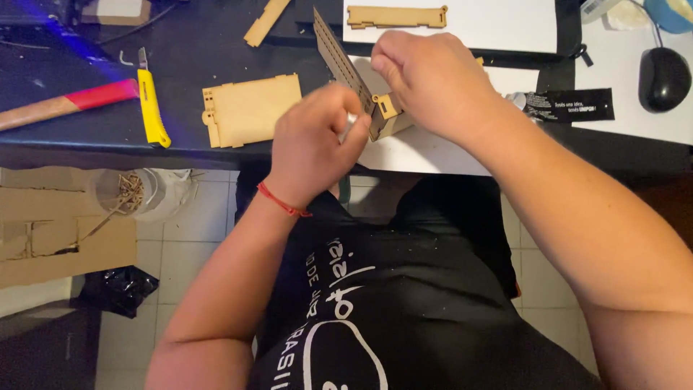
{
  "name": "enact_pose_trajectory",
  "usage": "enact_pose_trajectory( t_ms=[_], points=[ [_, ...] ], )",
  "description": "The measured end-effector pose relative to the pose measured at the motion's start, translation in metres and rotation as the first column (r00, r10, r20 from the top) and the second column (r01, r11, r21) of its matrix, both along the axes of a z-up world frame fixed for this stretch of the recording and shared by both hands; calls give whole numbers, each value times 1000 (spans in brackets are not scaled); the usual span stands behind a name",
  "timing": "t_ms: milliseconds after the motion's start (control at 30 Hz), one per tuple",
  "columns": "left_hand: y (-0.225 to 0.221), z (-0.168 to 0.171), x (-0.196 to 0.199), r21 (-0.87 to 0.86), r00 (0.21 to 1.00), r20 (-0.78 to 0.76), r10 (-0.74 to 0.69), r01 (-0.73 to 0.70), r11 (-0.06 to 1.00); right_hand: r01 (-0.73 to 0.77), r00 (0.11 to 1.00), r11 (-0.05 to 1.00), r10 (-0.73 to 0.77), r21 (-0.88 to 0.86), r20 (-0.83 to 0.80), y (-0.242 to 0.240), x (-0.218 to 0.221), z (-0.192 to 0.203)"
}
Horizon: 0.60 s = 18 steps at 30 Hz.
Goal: Assembling a small wooden box from laser-cut components by applying glue to the joints and fitting them together.
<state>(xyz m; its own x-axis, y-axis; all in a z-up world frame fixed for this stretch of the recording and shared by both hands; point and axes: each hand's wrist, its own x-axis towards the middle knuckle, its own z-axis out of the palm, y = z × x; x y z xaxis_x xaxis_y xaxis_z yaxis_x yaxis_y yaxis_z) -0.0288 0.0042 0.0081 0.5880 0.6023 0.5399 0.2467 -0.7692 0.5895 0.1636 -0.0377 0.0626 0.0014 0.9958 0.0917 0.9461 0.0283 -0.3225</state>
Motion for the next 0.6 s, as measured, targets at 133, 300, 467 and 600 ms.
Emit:
enact_pose_trajectory(
  t_ms=[133, 300, 467, 600],
  points=[
    [11, 7, 1, -89, 998, -28, -57, 54, 995, 92, 992, 986, -102, -140, -71, -1, -13, 16],
    [22, -6, 8, -15, 991, -8, -137, 137, 991, -17, 1000, 1000, 17, 19, 15, -2, -8, -3],
    [23, -6, 10, 13, 992, -12, -126, 126, 992, -52, 999, 998, 52, 17, 15, -1, -9, -3],
    [26, 10, 7, -44, 981, -100, -167, 163, 986, -118, 993, 992, 117, 50, 24, -1, -6, -7]
  ],
)
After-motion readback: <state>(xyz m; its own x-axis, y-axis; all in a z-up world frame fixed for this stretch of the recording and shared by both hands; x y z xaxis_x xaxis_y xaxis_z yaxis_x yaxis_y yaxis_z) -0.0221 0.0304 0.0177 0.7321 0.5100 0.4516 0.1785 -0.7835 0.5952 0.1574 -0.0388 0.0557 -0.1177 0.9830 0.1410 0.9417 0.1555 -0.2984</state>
